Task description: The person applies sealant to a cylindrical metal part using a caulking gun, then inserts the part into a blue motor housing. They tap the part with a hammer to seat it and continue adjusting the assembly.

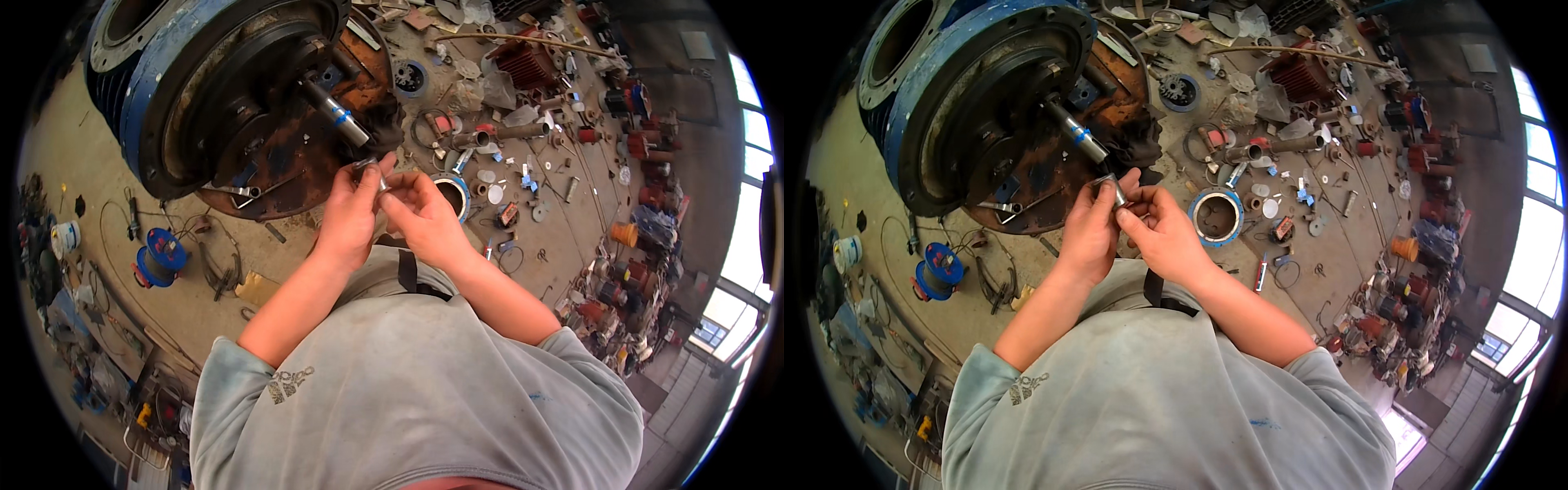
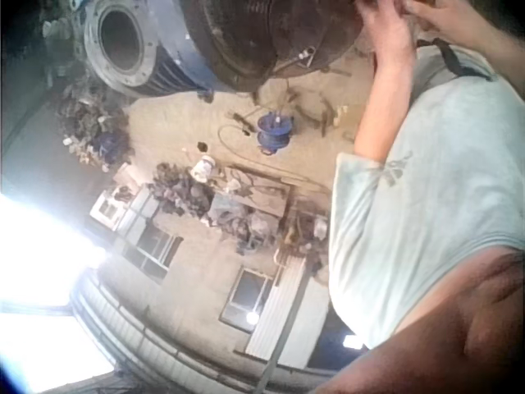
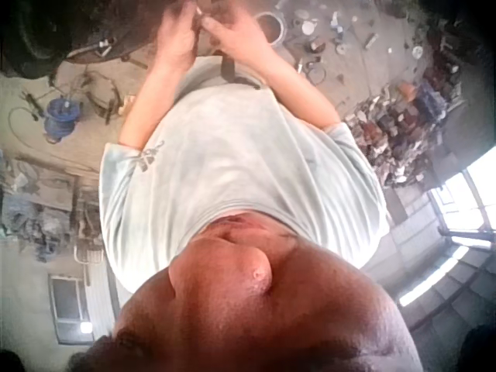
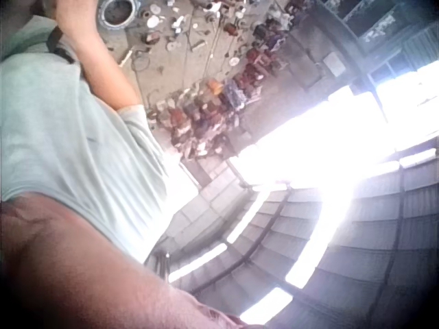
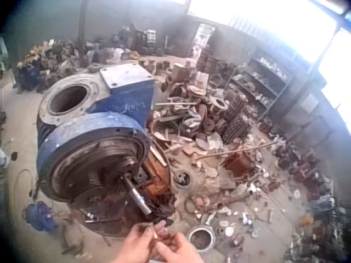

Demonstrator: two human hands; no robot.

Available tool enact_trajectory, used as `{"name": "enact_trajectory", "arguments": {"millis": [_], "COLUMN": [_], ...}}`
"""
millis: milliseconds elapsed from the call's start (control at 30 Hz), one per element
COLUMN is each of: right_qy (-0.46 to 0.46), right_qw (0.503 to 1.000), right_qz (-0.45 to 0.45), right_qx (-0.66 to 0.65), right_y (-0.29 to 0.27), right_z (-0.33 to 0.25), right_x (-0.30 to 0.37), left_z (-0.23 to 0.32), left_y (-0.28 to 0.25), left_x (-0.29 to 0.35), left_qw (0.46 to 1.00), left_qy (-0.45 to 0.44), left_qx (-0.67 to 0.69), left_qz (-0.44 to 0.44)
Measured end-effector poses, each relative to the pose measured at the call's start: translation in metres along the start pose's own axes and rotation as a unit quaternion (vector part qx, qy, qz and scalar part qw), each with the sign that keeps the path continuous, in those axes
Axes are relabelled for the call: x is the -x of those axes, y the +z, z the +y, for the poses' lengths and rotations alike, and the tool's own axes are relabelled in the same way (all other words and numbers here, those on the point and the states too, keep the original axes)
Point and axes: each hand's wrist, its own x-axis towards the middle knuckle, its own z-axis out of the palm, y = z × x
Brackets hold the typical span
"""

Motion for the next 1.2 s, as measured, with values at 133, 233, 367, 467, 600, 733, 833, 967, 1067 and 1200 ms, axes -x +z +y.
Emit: {"name": "enact_trajectory", "arguments": {"millis": [133,233,367,467,600,733,833,967,1067,1200], "right_qy": [-0.043,-0.066,-0.092,-0.129,-0.165,-0.219,-0.21,-0.209,-0.202,-0.062], "right_qw": [0.997,0.992,0.987,0.983,0.98,0.969,0.972,0.973,0.968,0.991], "right_qz": [0.062,0.078,0.109,0.116,0.115,0.114,0.102,0.077,0.059,0.032], "right_qx": [-0.013,-0.07,-0.076,-0.053,-0.007,0.007,-0.009,-0.061,-0.135,-0.115], "right_y": [0.017,0.02,0.025,0.024,0.022,0.023,0.022,0.021,0.024,0.015], "right_z": [-0.007,0.0,0.004,0.008,0.003,-0.003,-0.007,-0.005,-0.003,-0.014], "right_x": [-0.012,-0.021,-0.032,-0.039,-0.049,-0.057,-0.059,-0.066,-0.066,-0.063], "left_z": [0.01,0.018,0.015,0.013,0.021,0.019,0.022,0.019,0.02,0.021], "left_y": [0.001,0.004,0.002,-0.002,-0.005,-0.012,-0.008,-0.01,-0.009,-0.015], "left_x": [-0.012,-0.02,-0.029,-0.034,-0.031,-0.033,-0.033,-0.036,-0.037,-0.039], "left_qw": [0.998,0.998,0.995,0.993,0.991,0.987,0.989,0.99,0.988,0.989], "left_qy": [-0.048,-0.041,-0.032,-0.016,-0.016,0.009,0.028,0.019,0.016,0.007], "left_qx": [-0.004,0.014,0.054,0.082,0.095,0.123,0.11,0.116,0.126,0.113], "left_qz": [-0.035,-0.05,-0.075,-0.088,-0.095,-0.1,-0.09,-0.082,-0.09,-0.091]}}
